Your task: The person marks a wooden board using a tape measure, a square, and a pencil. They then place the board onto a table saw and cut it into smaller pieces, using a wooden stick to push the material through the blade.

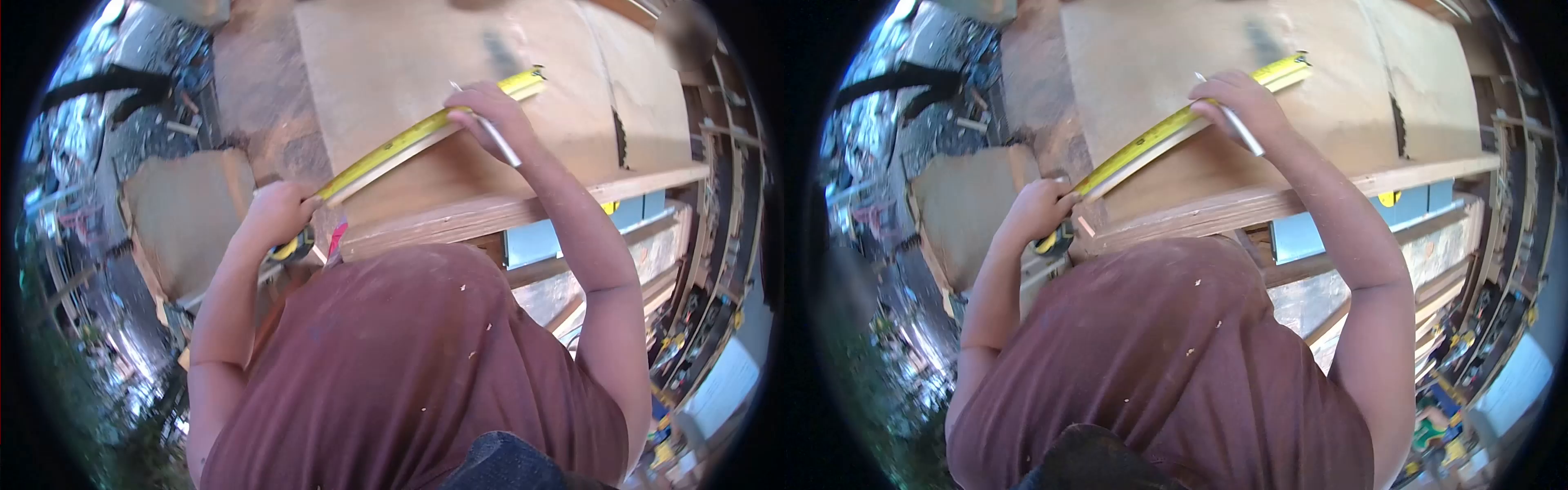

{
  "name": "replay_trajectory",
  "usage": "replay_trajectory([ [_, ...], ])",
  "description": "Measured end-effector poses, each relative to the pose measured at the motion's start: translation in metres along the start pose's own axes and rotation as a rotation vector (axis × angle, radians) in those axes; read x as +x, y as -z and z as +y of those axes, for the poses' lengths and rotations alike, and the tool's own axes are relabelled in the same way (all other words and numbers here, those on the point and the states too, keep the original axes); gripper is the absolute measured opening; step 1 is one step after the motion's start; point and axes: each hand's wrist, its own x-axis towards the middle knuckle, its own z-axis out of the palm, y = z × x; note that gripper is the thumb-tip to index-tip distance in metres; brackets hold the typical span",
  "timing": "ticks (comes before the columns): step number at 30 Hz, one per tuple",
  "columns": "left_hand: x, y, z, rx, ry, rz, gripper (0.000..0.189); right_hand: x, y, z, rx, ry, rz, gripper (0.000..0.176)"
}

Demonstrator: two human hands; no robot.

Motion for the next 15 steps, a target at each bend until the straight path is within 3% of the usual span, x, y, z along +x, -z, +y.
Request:
replay_trajectory([
  [2,0.006,0.014,-0.007,-0.216,-0.183,-0.186,0.032,-0.011,0.008,-0.004,-0.596,0.42,0.353,0.047],
  [3,-0.006,0.066,-0.004,-0.052,-0.149,-0.164,0.032,0.01,0.0,-0.001,-0.517,0.451,0.503,0.047],
  [5,0.003,0.075,0.015,-0.202,-0.107,-0.412,0.03,-0.014,0.023,0.011,-0.695,0.367,0.405,0.042],
  [8,0.031,0.073,0.011,-0.57,-0.265,-0.542,0.038,-0.067,0.061,-0.009,-0.758,0.272,0.574,0.033],
  [12,0.05,0.086,0.081,-0.596,-0.447,-0.919,0.075,-0.157,0.047,-0.038,-0.748,0.099,0.633,0.024],
  [15,0.065,0.065,0.129,-0.472,-0.552,-1.097,0.081,-0.216,0.003,-0.048,-0.722,-0.066,0.685,0.027],
])
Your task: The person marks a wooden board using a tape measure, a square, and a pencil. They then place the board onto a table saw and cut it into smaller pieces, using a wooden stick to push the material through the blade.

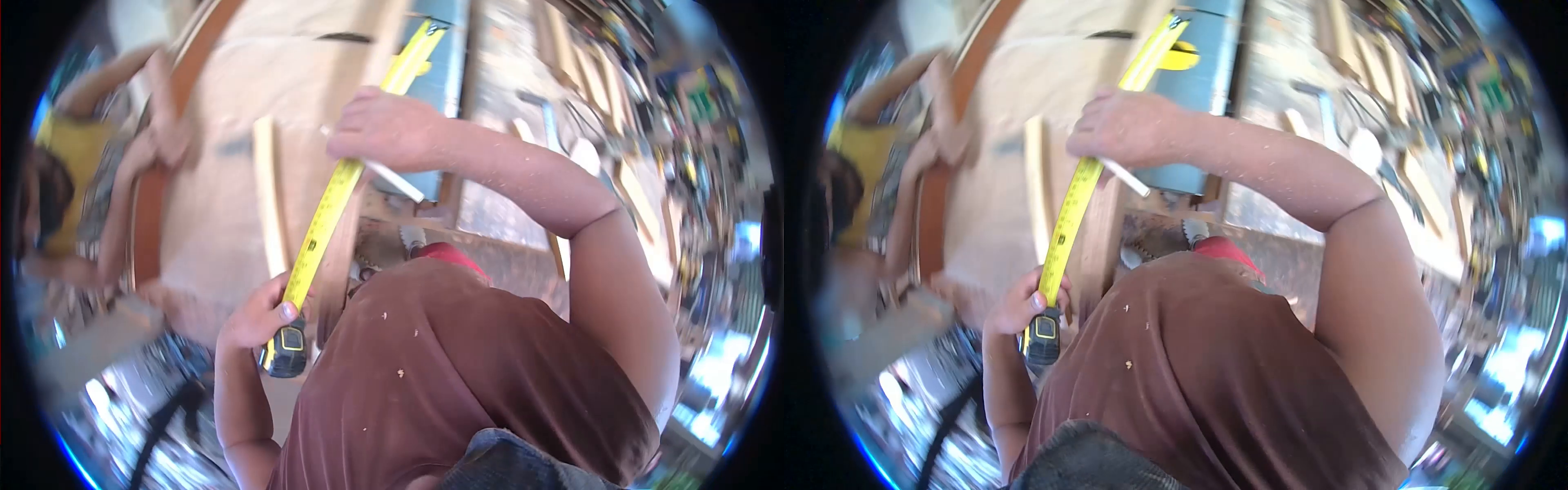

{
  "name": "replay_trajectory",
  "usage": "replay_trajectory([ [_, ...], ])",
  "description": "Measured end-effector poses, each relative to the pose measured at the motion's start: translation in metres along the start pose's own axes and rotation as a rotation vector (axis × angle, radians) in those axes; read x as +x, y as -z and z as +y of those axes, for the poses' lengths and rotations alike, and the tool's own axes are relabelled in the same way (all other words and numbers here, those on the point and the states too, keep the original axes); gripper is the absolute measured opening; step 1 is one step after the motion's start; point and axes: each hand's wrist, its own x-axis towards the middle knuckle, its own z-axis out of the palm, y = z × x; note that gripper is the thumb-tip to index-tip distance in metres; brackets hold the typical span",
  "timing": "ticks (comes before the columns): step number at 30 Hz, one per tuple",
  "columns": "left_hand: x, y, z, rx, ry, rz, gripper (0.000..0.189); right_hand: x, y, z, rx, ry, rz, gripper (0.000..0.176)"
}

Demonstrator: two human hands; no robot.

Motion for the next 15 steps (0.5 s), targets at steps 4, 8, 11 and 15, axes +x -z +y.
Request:
replay_trajectory([
  [4,0.075,-0.039,0.054,0.1,0.057,-0.241,0.084,-0.095,0.033,-0.026,-0.025,-0.126,0.127,0.042],
  [8,0.153,-0.092,0.079,0.162,-0.114,-0.132,0.06,-0.203,0.049,-0.034,-0.164,-0.466,0.691,0.066],
  [11,0.241,-0.147,0.092,0.084,-0.186,0.062,0.052,-0.268,-0.007,-0.054,0.716,-0.872,0.881,0.071],
  [15,0.363,-0.253,0.098,0.054,-0.366,0.206,0.055,-0.309,0.005,-0.076,1.221,-1.218,0.701,0.071],
])
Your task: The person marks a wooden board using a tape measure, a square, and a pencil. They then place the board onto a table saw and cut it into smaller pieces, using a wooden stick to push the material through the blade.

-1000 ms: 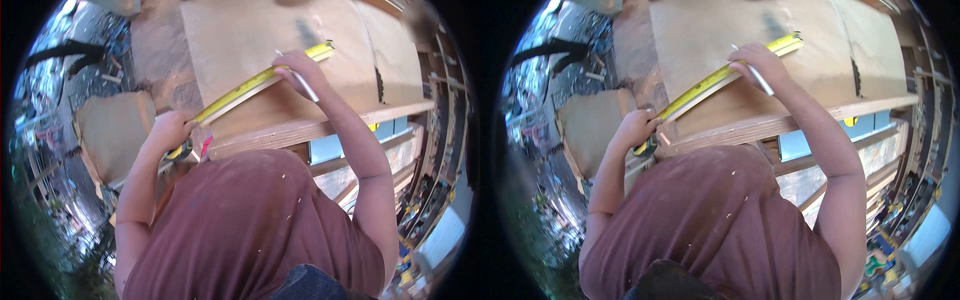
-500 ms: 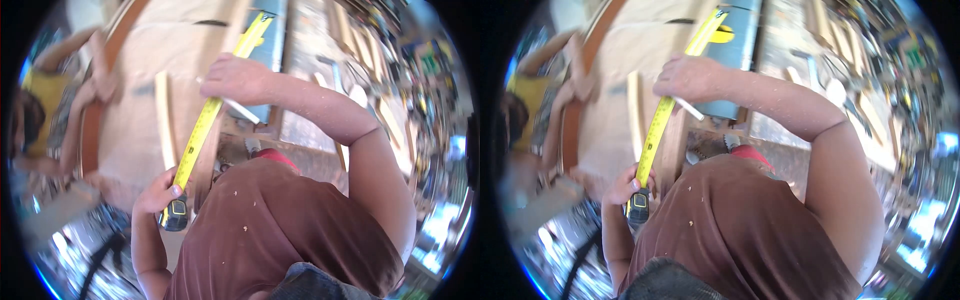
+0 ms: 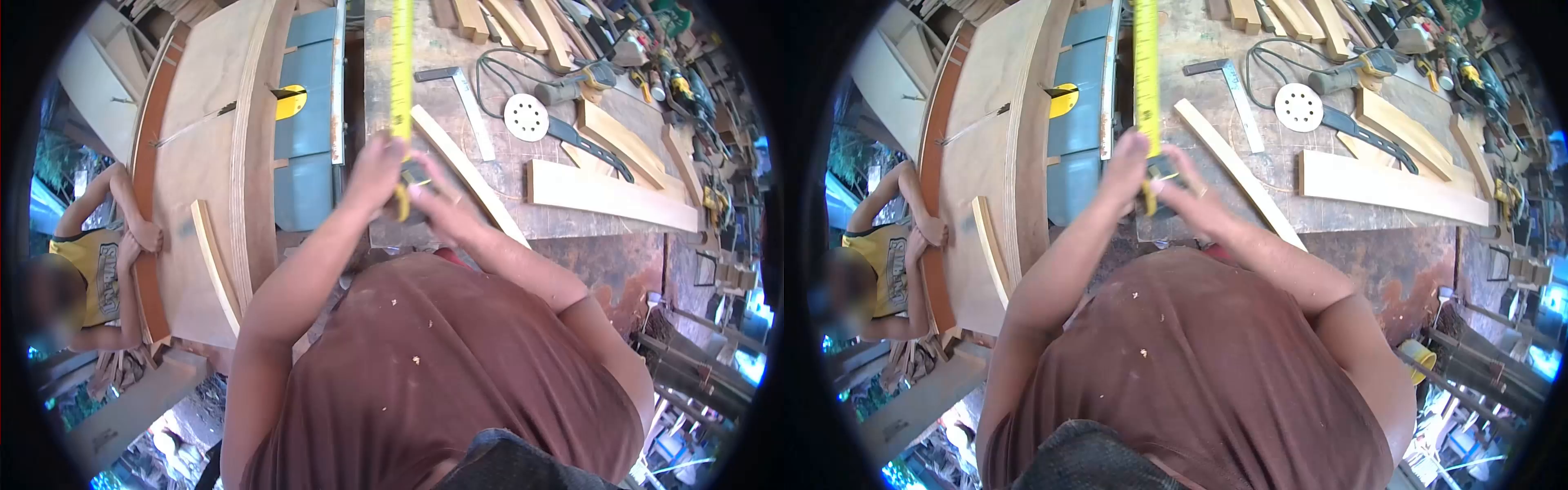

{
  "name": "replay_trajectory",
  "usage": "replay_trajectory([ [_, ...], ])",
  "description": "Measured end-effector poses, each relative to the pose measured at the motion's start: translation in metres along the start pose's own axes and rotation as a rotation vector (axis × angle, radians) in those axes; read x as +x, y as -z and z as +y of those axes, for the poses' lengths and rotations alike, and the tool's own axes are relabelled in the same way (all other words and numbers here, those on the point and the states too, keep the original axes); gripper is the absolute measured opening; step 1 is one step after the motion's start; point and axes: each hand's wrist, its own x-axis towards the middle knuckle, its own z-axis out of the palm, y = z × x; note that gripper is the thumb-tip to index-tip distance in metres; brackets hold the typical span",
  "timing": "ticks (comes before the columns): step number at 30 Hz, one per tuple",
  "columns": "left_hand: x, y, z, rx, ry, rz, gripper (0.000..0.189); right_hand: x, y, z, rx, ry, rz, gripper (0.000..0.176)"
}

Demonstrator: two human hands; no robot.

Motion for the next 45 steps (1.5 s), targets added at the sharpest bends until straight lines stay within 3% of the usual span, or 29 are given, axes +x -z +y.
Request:
replay_trajectory([
  [1,0.013,-0.023,-0.007,0.027,0.018,0.025,0.057,0.004,0.014,0.009,0.013,-0.003,-0.019,0.071],
  [3,0.029,-0.058,-0.015,-0.015,0.002,0.011,0.066,0.019,0.051,0.035,0.553,-0.172,0.038,0.065],
  [5,0.037,-0.082,-0.03,0.085,-0.111,-0.017,0.074,0.029,0.089,0.047,0.72,-0.342,0.156,0.056],
  [7,0.045,-0.096,-0.056,0.159,-0.336,-0.004,0.08,0.035,0.121,0.068,0.539,-0.175,0.154,0.049],
  [9,0.045,-0.087,-0.06,0.463,-0.298,0.128,0.081,0.038,0.147,0.07,0.598,-0.219,0.238,0.041],
  [10,0.046,-0.083,-0.048,0.463,-0.294,0.153,0.081,0.041,0.161,0.077,0.492,-0.155,0.304,0.041],
  [12,0.05,-0.076,-0.025,0.791,0.211,-0.086,0.075,0.046,0.197,0.098,0.222,-0.045,0.424,0.04],
  [13,0.052,-0.075,-0.04,0.778,0.222,-0.044,0.075,0.049,0.213,0.103,0.057,0.005,0.465,0.039],
  [15,0.067,-0.073,-0.09,0.998,-0.165,-0.106,0.062,0.052,0.224,0.1,0.045,0.068,0.555,0.036],
  [17,0.077,-0.076,-0.108,0.887,-0.224,-0.071,0.05,0.06,0.245,0.103,-0.055,0.076,0.497,0.037],
  [19,0.08,-0.081,-0.106,0.874,-0.113,-0.039,0.051,0.057,0.235,0.087,0.02,0.057,0.547,0.033],
  [21,0.08,-0.083,-0.108,0.852,-0.122,0.058,0.051,0.057,0.231,0.079,0.105,0.036,0.565,0.033],
  [23,0.075,-0.073,-0.091,0.76,-0.163,0.158,0.046,0.064,0.246,0.108,-0.053,0.136,0.558,0.035],
  [25,0.075,-0.062,-0.078,0.581,-0.313,0.292,0.042,0.065,0.247,0.112,-0.062,0.102,0.486,0.039],
  [27,0.061,-0.039,-0.043,0.567,-0.388,0.376,0.045,0.07,0.24,0.118,-0.347,0.077,0.467,0.043],
  [29,0.039,-0.01,0.003,0.544,-0.575,0.439,0.053,0.076,0.234,0.125,-0.611,0.161,0.277,0.049],
  [30,0.021,0.008,0.031,0.534,-0.681,0.445,0.058,0.081,0.226,0.132,-0.745,0.237,0.242,0.051],
  [32,-0.034,0.051,0.091,0.578,-0.673,0.452,0.068,0.088,0.207,0.133,-0.988,0.362,0.146,0.059],
  [34,-0.082,0.106,0.121,0.725,-0.828,0.616,0.065,0.092,0.191,0.124,-1.181,0.286,0.097,0.067],
  [35,-0.122,0.13,0.14,0.767,-0.741,0.666,0.062,0.095,0.184,0.116,-1.223,0.202,0.087,0.07],
  [36,-0.171,0.143,0.172,0.794,-0.416,0.691,0.058,0.094,0.174,0.103,-1.226,0.208,0.094,0.07],
  [37,-0.203,0.168,0.188,1.065,-0.193,0.821,0.06,0.091,0.161,0.086,-1.386,0.179,0.15,0.074],
  [38,-0.243,0.157,0.221,0.915,-0.291,0.87,0.112,0.09,0.149,0.077,-1.544,0.144,0.209,0.077],
  [40,-0.283,0.208,0.213,1.251,-0.167,0.927,0.108,0.108,0.135,0.068,-1.367,0.387,0.232,0.07],
  [41,-0.295,0.246,0.194,1.246,-0.177,0.922,0.108,0.114,0.12,0.058,-1.228,0.512,0.199,0.065],
  [43,-0.303,0.325,0.13,1.45,-0.136,0.898,0.071,0.123,0.063,0.039,-1.114,0.588,0.145,0.062],
  [44,-0.304,0.345,0.102,1.405,0.023,0.844,0.074,0.125,0.028,0.027,-0.991,0.661,0.079,0.06],
  [45,-0.304,0.366,0.072,1.356,0.177,0.788,0.078,0.119,-0.014,0.008,-0.965,0.603,0.029,0.059],
])
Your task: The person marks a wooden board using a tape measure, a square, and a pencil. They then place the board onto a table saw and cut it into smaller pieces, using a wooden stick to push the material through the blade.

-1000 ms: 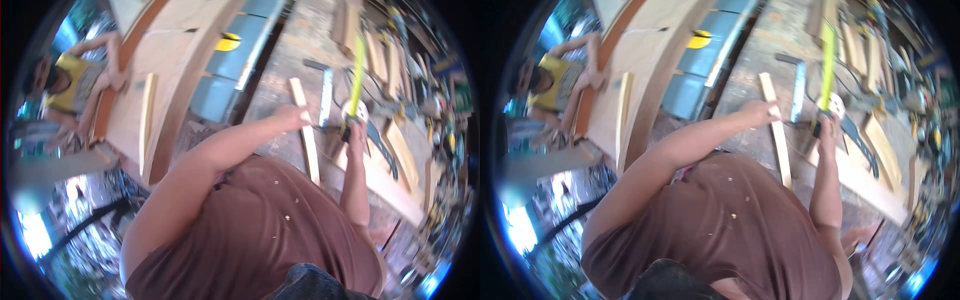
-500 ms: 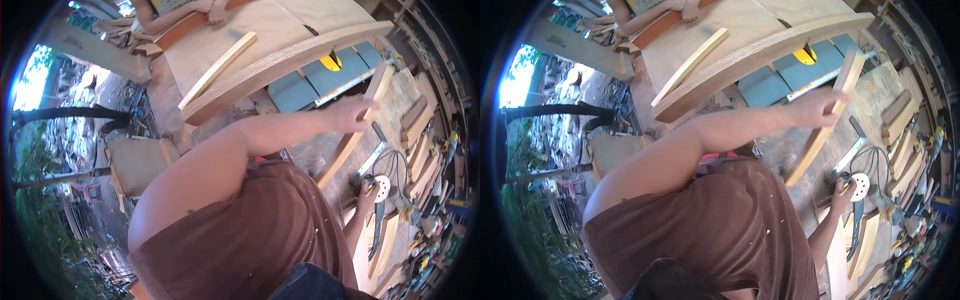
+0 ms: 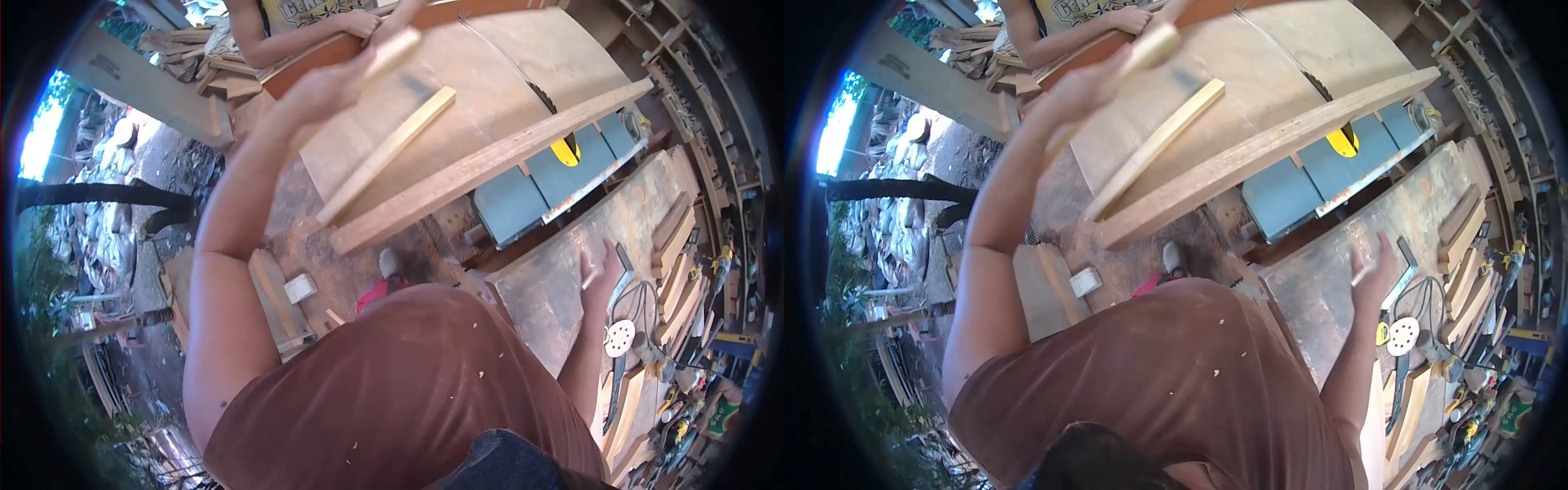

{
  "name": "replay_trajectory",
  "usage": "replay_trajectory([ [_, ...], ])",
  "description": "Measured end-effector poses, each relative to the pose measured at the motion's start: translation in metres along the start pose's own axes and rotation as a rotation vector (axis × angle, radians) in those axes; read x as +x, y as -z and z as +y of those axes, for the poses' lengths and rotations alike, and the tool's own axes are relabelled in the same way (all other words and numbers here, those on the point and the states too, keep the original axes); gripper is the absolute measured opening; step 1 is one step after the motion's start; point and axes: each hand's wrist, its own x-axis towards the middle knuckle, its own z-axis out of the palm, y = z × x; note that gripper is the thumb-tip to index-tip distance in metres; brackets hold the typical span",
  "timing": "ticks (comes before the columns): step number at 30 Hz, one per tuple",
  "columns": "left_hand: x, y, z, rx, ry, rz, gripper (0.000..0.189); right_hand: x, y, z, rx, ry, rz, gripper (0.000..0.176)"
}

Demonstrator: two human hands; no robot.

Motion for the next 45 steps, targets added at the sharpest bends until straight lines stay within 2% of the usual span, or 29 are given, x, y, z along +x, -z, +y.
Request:
replay_trajectory([
  [1,0.005,-0.04,-0.026,-0.006,-0.012,-0.048,0.074,0.012,-0.012,-0.044,0.044,-0.033,-0.057,0.059],
  [2,0.011,-0.077,-0.046,-0.012,-0.025,-0.098,0.07,0.024,-0.029,-0.076,0.054,0.098,-0.046,0.058],
  [3,0.011,-0.096,-0.048,-0.022,-0.046,-0.09,0.068,0.037,-0.046,-0.103,0.062,0.226,-0.038,0.057],
  [5,0.016,-0.131,-0.042,-0.044,-0.076,-0.084,0.066,0.06,-0.075,-0.158,0.125,0.347,-0.061,0.057],
  [7,0.024,-0.16,-0.035,-0.259,0.032,-0.203,0.067,0.085,-0.103,-0.201,0.113,0.437,-0.063,0.056],
  [9,0.032,-0.169,-0.024,-0.269,0.031,-0.145,0.064,0.108,-0.123,-0.236,0.095,0.312,-0.239,0.053],
  [10,0.034,-0.172,-0.02,-0.263,0.035,-0.086,0.062,0.121,-0.136,-0.244,0.087,0.308,-0.24,0.053],
  [12,0.029,-0.175,-0.018,-0.281,0.073,-0.032,0.061,0.149,-0.172,-0.249,0.068,0.431,-0.268,0.049],
  [14,0.008,-0.17,-0.022,-0.46,0.08,-0.006,0.064,0.189,-0.216,-0.228,0.089,0.518,-0.274,0.048],
  [16,-0.047,-0.146,-0.023,-0.452,0.163,0.016,0.07,0.223,-0.253,-0.212,0.062,0.442,-0.313,0.048],
  [18,-0.099,-0.135,-0.039,-0.32,0.254,-0.114,0.079,0.254,-0.275,-0.21,0.046,0.365,-0.348,0.049],
  [20,-0.142,-0.118,-0.031,-0.242,0.452,-0.219,0.087,0.274,-0.289,-0.213,0.054,0.327,-0.573,0.053],
  [22,-0.156,-0.126,-0.012,-0.239,0.462,-0.193,0.089,0.28,-0.305,-0.212,0.078,0.353,-0.608,0.052],
  [24,-0.154,-0.134,-0.002,-0.227,0.476,-0.146,0.091,0.287,-0.314,-0.215,0.297,0.096,-0.907,0.048],
  [25,-0.151,-0.138,0.002,-0.208,0.458,-0.153,0.09,0.29,-0.318,-0.214,0.341,0.137,-0.907,0.044],
  [30,-0.144,-0.141,0.008,-0.14,0.437,-0.167,0.092,0.298,-0.315,-0.211,0.367,0.149,-0.98,0.042],
  [32,-0.136,-0.142,0.005,-0.159,0.368,-0.137,0.091,0.296,-0.316,-0.21,0.397,0.146,-1.012,0.042],
  [38,-0.098,-0.152,0.014,-0.216,0.418,-0.144,0.086,0.288,-0.316,-0.212,0.448,0.147,-0.998,0.046],
  [43,-0.08,-0.151,0.016,-0.259,0.471,-0.172,0.089,0.284,-0.309,-0.218,0.391,0.124,-0.945,0.049],
  [45,-0.079,-0.148,0.015,-0.326,0.486,-0.173,0.084,0.286,-0.304,-0.222,0.397,0.098,-0.955,0.049],
])
